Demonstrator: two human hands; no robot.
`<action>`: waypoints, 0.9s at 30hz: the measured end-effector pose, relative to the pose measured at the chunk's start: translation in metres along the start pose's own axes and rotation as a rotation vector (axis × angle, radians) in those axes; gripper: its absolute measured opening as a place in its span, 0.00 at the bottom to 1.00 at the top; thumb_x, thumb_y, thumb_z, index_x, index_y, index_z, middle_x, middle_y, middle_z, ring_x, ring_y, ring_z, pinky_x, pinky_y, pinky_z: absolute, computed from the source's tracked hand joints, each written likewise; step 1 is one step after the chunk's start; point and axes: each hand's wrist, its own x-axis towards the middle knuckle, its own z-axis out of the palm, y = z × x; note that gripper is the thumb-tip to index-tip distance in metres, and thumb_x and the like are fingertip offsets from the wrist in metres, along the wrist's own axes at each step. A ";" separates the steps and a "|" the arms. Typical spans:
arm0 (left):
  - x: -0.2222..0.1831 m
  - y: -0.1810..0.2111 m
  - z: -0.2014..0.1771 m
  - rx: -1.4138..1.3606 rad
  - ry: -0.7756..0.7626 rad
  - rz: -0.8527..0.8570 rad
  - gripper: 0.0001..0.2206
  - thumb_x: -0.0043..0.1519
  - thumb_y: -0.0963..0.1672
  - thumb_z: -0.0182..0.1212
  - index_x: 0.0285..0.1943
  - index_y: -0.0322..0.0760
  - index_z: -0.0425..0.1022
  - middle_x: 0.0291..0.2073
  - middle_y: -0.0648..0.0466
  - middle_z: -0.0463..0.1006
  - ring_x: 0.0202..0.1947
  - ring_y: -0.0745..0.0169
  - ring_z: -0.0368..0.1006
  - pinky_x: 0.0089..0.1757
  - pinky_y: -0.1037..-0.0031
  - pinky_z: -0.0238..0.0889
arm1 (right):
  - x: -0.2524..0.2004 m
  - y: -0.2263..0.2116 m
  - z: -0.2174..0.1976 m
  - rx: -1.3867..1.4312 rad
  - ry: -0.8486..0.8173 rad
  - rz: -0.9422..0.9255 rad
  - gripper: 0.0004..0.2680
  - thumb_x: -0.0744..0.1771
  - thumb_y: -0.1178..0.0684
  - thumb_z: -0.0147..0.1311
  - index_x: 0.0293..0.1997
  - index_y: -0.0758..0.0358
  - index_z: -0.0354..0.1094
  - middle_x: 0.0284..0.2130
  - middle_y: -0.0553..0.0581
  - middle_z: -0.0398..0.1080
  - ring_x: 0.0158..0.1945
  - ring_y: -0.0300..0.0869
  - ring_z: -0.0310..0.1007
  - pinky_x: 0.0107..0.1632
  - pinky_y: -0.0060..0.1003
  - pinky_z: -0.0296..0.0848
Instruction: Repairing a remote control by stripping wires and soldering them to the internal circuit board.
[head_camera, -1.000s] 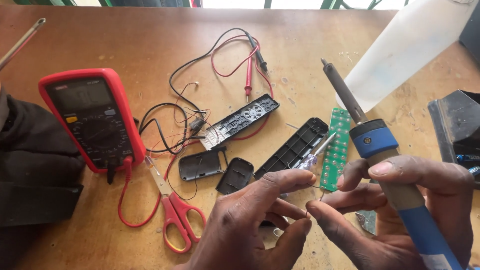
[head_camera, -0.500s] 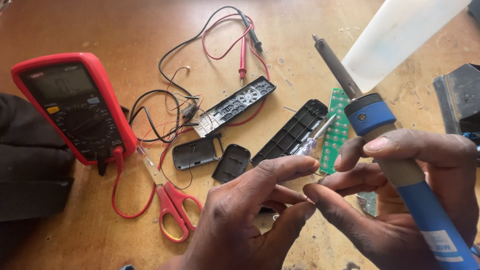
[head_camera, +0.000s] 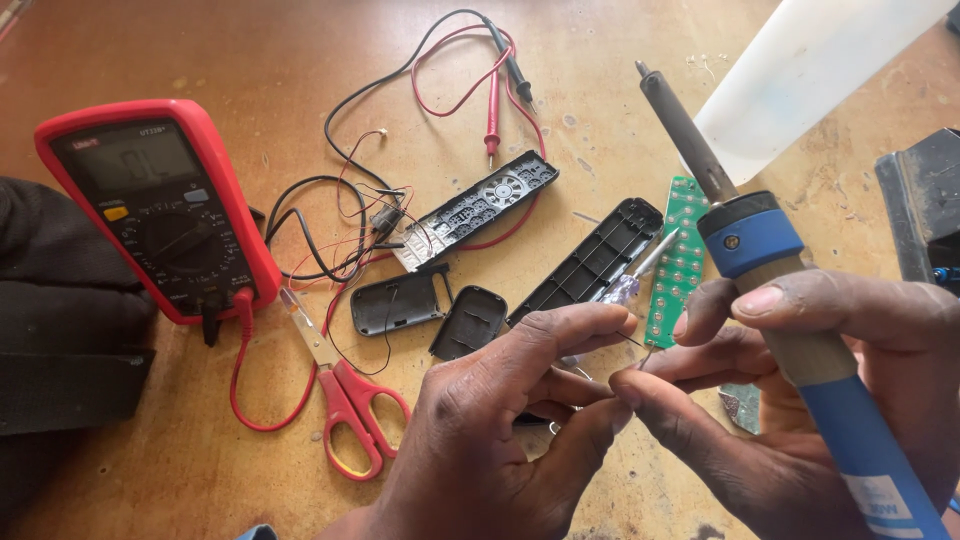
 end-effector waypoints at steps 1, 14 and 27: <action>0.000 0.000 0.000 -0.010 -0.002 -0.006 0.14 0.62 0.41 0.61 0.58 0.37 0.72 0.49 0.54 0.83 0.36 0.66 0.89 0.38 0.79 0.82 | 0.000 -0.001 0.002 0.007 0.009 0.010 0.28 0.56 0.66 0.71 0.55 0.61 0.52 0.39 0.62 0.67 0.44 0.39 0.81 0.40 0.24 0.91; -0.002 -0.003 -0.002 0.014 -0.008 0.043 0.14 0.64 0.42 0.59 0.58 0.37 0.71 0.51 0.51 0.82 0.41 0.62 0.89 0.40 0.76 0.84 | 0.002 0.004 -0.002 0.040 -0.050 0.060 0.28 0.55 0.66 0.69 0.55 0.59 0.54 0.38 0.65 0.69 0.41 0.39 0.85 0.42 0.28 0.93; -0.006 -0.006 -0.003 0.015 -0.004 0.056 0.13 0.65 0.39 0.59 0.59 0.38 0.69 0.50 0.50 0.82 0.39 0.60 0.88 0.42 0.76 0.84 | -0.003 0.010 -0.004 -0.016 -0.124 -0.003 0.28 0.58 0.65 0.68 0.58 0.62 0.50 0.47 0.65 0.65 0.42 0.39 0.82 0.48 0.27 0.90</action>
